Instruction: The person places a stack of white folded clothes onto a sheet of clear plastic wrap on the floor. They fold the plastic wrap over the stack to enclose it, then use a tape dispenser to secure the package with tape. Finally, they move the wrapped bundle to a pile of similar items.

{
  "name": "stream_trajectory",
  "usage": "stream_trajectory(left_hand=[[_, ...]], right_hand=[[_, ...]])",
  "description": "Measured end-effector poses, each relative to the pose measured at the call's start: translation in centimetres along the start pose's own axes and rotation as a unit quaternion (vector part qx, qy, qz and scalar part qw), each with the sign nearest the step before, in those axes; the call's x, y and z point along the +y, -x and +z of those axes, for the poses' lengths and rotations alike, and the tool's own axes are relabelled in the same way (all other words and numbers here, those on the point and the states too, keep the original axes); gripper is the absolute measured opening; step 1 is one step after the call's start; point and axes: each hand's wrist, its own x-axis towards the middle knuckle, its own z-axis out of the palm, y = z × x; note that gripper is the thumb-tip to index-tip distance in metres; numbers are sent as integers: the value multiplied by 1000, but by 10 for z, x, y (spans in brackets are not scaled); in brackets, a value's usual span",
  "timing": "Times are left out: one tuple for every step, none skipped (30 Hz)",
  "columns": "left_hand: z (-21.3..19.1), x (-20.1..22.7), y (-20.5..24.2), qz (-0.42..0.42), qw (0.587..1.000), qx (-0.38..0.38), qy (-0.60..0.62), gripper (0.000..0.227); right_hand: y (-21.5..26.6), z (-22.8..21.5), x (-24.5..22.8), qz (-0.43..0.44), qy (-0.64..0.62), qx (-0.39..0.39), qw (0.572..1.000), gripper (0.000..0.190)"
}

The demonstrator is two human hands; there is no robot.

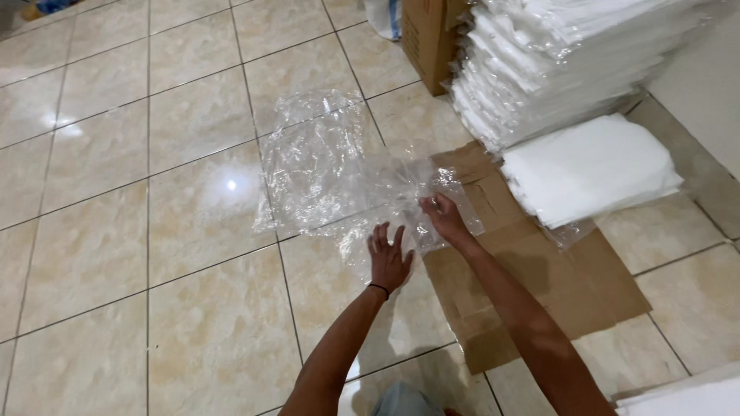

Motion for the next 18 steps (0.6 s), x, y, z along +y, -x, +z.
stream_trajectory(left_hand=[[4,-5,2,6,1000,-1,4,70],[8,-10,4,-36,987,-154,2,67],[10,-18,8,-80,950,-303,-5,65],[0,-17,3,-77,949,-305,-5,65],[-10,-15,0,-99,943,-317,-30,65],[-20,-14,-4,-121,935,-329,-54,65],[-11,-22,-9,-118,935,-331,-54,65],[-3,-30,-14,-153,930,-328,-70,66],[6,-38,-19,-189,923,-325,-86,68],[31,-52,-27,-186,923,-326,-85,68],[55,-67,-36,-205,917,-335,-74,72],[79,-82,-46,-223,910,-344,-62,76],[64,-71,-55,-219,911,-344,-62,76],[48,-60,-63,-217,899,-369,-92,72],[33,-49,-70,-214,885,-395,-122,69],[23,-40,-68,-211,886,-396,-121,69],[13,-30,-65,-214,890,-387,-109,68],[3,-20,-62,-217,895,-378,-97,67]], right_hand=[[1,-3,-9,1,2,7,1000,24],[1,-6,-19,22,-67,16,997,29],[1,-5,-28,42,-138,22,989,33],[0,-10,-33,43,-138,26,989,33],[-1,-15,-39,50,-182,42,981,34],[-3,-20,-44,57,-225,58,971,36],[7,-25,-69,57,-225,61,971,36],[18,-30,-94,70,-256,71,962,32],[28,-35,-120,83,-285,80,952,28],[21,-40,-106,83,-285,82,952,28],[13,-44,-93,82,-336,97,933,26],[5,-49,-80,81,-385,111,912,24],[7,-55,-82,79,-385,114,912,24],[9,-60,-84,56,-411,140,899,23],[13,-66,-86,33,-435,166,884,24],[7,-80,-80,32,-433,169,885,24],[1,-96,-73,-13,-437,194,878,18],[-5,-112,-67,-59,-439,219,869,12]])
